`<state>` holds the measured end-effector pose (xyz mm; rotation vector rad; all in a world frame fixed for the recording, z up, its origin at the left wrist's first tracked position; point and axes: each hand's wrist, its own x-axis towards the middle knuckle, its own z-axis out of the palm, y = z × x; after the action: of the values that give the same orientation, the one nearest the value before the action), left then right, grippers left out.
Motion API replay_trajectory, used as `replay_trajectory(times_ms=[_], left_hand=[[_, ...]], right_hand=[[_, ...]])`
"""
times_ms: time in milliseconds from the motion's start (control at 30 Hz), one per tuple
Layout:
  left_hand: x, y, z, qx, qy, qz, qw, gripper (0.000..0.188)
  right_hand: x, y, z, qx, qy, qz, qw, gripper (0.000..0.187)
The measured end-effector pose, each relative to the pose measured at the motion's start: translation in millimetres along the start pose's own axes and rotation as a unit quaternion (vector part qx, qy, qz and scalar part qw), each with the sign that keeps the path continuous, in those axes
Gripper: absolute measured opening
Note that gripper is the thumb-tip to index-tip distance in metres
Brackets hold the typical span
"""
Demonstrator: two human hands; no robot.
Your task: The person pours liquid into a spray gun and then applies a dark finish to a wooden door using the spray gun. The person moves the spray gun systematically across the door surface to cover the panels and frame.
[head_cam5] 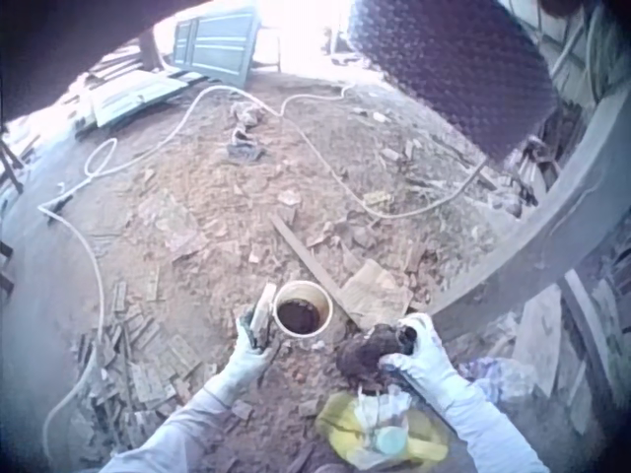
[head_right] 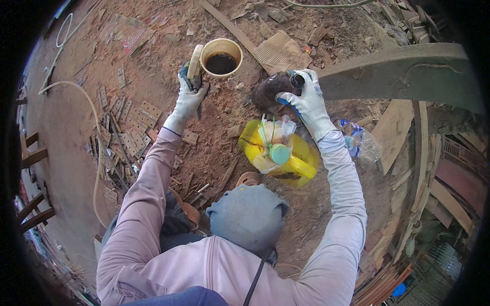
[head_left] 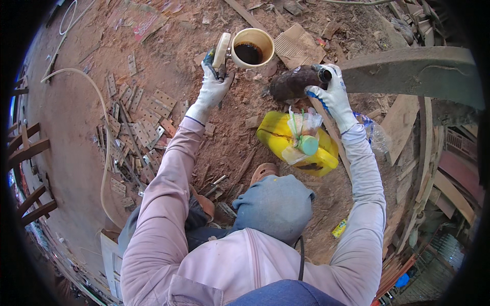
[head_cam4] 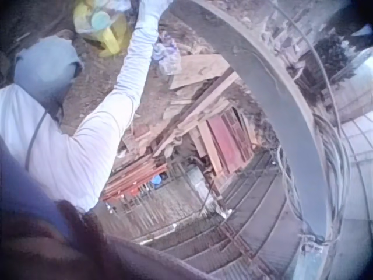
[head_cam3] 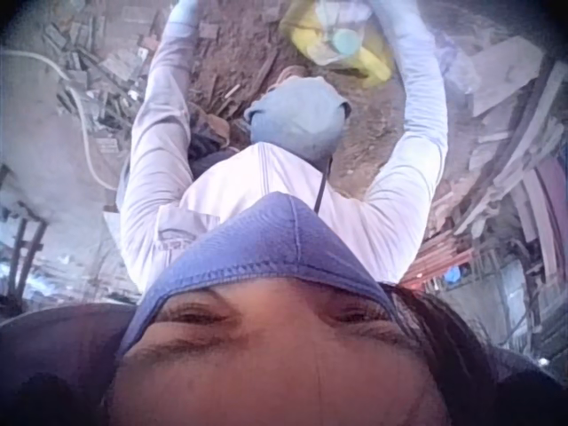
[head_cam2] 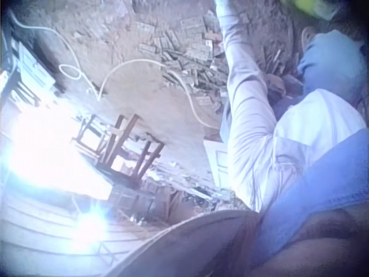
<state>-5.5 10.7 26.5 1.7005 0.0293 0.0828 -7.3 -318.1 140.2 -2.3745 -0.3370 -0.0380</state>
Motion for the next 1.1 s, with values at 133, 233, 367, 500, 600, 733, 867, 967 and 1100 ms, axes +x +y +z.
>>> replay_trajectory(times_ms=[133,233,367,500,600,733,867,967,1100], left_hand=[[-1,-2,3,-0.017,-0.019,-0.026,0.999,0.082],[-6,6,11,-0.044,-0.026,-0.052,0.997,0.083],[-8,0,17,-0.063,-0.029,-0.027,0.997,0.084],[-12,11,25,-0.033,-0.033,-0.046,0.998,0.084],[-13,21,27,-0.051,-0.050,-0.078,0.994,0.089],[-12,5,27,-0.015,-0.065,-0.047,0.997,0.089],[-15,20,31,-0.023,-0.076,-0.057,0.995,0.086],[-16,21,39,-0.032,-0.079,-0.061,0.994,0.086],[-21,2,47,-0.032,-0.077,-0.041,0.996,0.086]], right_hand=[[3,-5,-14,-0.076,-0.055,-0.005,0.996,0.078],[1,-3,-25,-0.156,-0.072,-0.059,0.983,0.075],[-1,2,-42,-0.259,-0.107,-0.039,0.959,0.054],[1,-8,-53,-0.403,-0.134,-0.039,0.904,0.045],[4,-18,-63,-0.418,-0.036,-0.040,0.907,0.042],[12,-51,-82,-0.154,0.026,-0.038,0.987,0.034],[17,-65,-68,-0.128,-0.061,-0.049,0.989,0.038],[26,-63,-66,-0.179,-0.092,-0.082,0.976,0.037],[35,-60,-67,-0.225,-0.135,-0.141,0.955,0.034]])
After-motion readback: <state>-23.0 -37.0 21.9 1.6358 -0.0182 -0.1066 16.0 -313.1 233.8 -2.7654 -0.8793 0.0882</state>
